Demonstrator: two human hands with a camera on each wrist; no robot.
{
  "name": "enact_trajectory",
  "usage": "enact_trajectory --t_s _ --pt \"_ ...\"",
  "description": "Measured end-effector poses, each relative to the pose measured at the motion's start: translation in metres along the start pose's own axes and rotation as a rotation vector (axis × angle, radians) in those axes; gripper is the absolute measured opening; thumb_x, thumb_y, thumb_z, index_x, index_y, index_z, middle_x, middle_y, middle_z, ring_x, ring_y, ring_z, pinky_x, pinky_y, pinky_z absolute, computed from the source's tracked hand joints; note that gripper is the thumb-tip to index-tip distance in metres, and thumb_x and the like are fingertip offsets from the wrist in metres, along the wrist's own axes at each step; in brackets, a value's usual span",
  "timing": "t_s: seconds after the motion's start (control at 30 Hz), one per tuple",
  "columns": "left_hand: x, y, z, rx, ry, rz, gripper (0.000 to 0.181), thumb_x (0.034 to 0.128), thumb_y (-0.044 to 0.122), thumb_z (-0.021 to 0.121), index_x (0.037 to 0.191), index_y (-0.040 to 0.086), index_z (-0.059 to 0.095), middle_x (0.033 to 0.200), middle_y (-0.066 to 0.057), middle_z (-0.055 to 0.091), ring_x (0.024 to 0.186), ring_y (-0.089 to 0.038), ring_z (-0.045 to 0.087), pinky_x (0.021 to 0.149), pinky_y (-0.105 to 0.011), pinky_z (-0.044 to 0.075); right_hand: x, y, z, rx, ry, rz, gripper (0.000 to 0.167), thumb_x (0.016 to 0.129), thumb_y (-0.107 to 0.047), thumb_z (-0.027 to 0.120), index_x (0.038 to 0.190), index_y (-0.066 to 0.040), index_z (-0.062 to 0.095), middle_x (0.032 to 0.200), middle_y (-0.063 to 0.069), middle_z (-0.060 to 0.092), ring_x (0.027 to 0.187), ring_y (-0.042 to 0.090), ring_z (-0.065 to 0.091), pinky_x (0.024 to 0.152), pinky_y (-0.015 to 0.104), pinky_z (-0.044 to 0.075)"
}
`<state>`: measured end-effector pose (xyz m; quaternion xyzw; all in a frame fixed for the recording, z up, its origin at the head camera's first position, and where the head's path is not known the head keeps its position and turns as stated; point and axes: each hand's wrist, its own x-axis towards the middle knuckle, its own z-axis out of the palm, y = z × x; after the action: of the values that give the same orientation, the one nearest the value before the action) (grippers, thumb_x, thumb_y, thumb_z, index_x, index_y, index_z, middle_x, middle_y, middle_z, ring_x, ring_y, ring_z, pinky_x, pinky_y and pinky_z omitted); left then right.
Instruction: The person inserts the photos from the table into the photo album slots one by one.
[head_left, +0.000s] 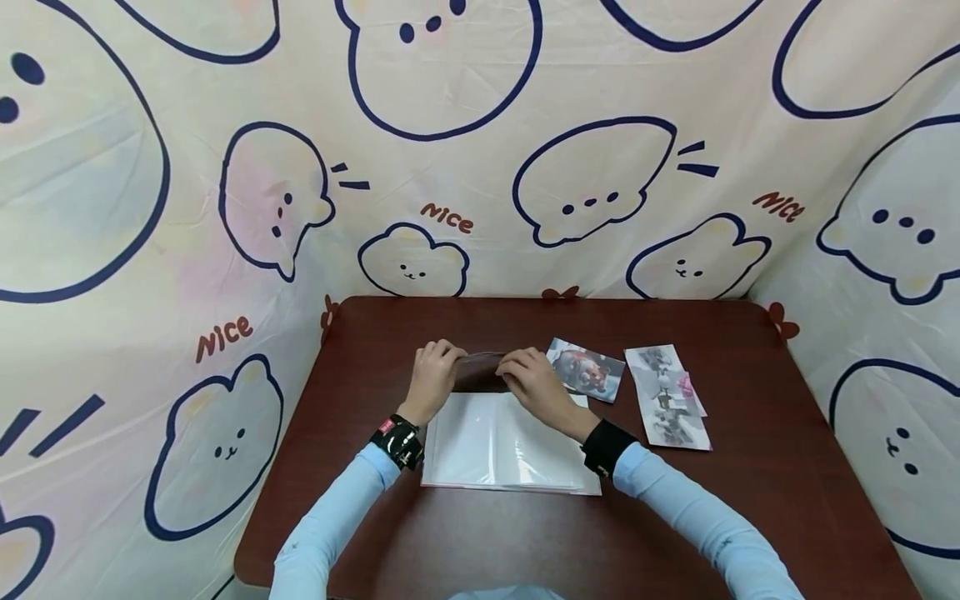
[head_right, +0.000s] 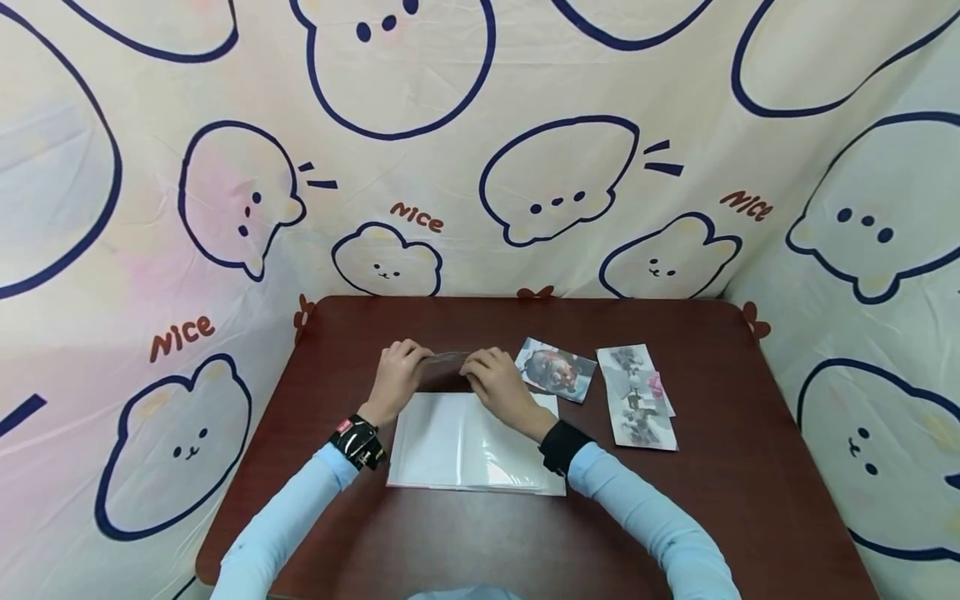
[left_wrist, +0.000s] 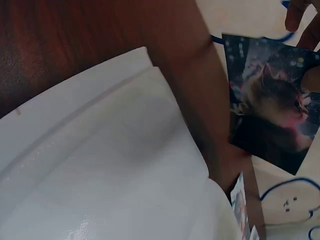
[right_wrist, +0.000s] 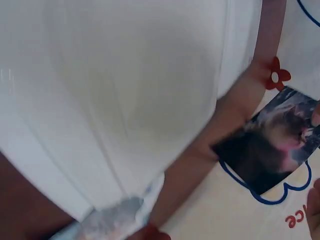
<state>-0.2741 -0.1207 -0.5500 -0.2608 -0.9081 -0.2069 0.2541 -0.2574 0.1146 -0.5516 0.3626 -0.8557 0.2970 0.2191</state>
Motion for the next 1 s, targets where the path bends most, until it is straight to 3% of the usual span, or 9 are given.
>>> enact_trajectory --t_s 0.17,0.37,0.53,0.7,0.77,0.87,0.93,1.0 --pt "0.005 0.019 -0.007 0.105 0.008 0.162 0.017 0.0912 -0.004 0.074 0.103 0.008 0.076 0.099 -0.007 0.065 0.088 -0.025 0.059 0.077 -0.038 0.047 0.004 0.004 -0.004 -0.111 0.050 0.003 0.024 0.091 -0.008 0.079 0.113 -0.006 0.072 0.112 0.010 0.067 0.098 0.026 0.058 0.085 0.039 0.049" --pt "0.009 0.032 -0.009 0.148 -0.003 0.230 0.015 0.0921 0.001 0.074 0.102 0.011 0.077 0.098 -0.004 0.065 0.089 -0.022 0.057 0.080 -0.038 0.047 -0.005 0.007 -0.003 -0.109 0.049 0.042 0.018 0.091 -0.008 0.078 0.109 -0.007 0.075 0.103 0.008 0.072 0.092 0.024 0.060 0.078 0.035 0.051" --pt "0.007 0.037 -0.006 0.141 0.006 0.241 0.012 0.0925 0.004 0.075 0.100 0.013 0.078 0.097 -0.003 0.065 0.089 -0.021 0.057 0.080 -0.037 0.047 -0.010 0.010 -0.003 -0.092 0.059 0.059 0.014 0.091 -0.003 0.076 0.105 -0.006 0.076 0.097 0.007 0.074 0.090 0.023 0.064 0.076 0.035 0.054" --pt "0.005 0.038 -0.001 0.129 0.028 0.210 0.018 0.0916 0.002 0.076 0.107 0.013 0.076 0.105 -0.006 0.064 0.096 -0.024 0.057 0.083 -0.040 0.046 -0.013 0.013 -0.002 -0.049 0.055 0.098 0.013 0.091 0.000 0.075 0.104 -0.004 0.076 0.095 0.010 0.073 0.089 0.026 0.067 0.076 0.039 0.056" --pt "0.003 0.038 0.002 0.122 0.068 0.175 0.025 0.0916 0.002 0.076 0.114 0.012 0.072 0.110 -0.010 0.061 0.098 -0.026 0.056 0.083 -0.043 0.045 -0.015 0.016 -0.001 -0.021 0.058 0.127 0.013 0.092 0.002 0.074 0.105 -0.002 0.075 0.096 0.013 0.073 0.089 0.028 0.069 0.077 0.041 0.057" --pt "0.000 0.038 0.007 0.092 0.179 0.129 0.029 0.0919 0.004 0.075 0.119 0.010 0.067 0.111 -0.014 0.057 0.091 -0.028 0.053 0.078 -0.043 0.043 -0.016 0.023 -0.002 0.046 0.062 0.197 0.014 0.094 0.003 0.071 0.107 0.000 0.073 0.097 0.015 0.073 0.087 0.028 0.070 0.075 0.041 0.057" --pt "-0.003 0.039 0.012 0.064 0.240 0.136 0.026 0.0911 0.003 0.074 0.116 0.007 0.066 0.106 -0.015 0.056 0.084 -0.028 0.051 0.073 -0.042 0.042 -0.016 0.029 -0.003 0.093 0.083 0.247 0.013 0.095 0.002 0.071 0.108 0.001 0.072 0.094 0.016 0.073 0.081 0.027 0.070 0.069 0.040 0.057" --pt "-0.007 0.041 0.019 0.041 0.251 0.169 0.022 0.0904 0.004 0.074 0.111 0.007 0.066 0.101 -0.013 0.056 0.080 -0.026 0.051 0.070 -0.041 0.041 -0.015 0.034 -0.006 0.128 0.095 0.304 0.013 0.096 0.001 0.069 0.109 0.002 0.071 0.091 0.017 0.073 0.074 0.027 0.069 0.064 0.040 0.055"
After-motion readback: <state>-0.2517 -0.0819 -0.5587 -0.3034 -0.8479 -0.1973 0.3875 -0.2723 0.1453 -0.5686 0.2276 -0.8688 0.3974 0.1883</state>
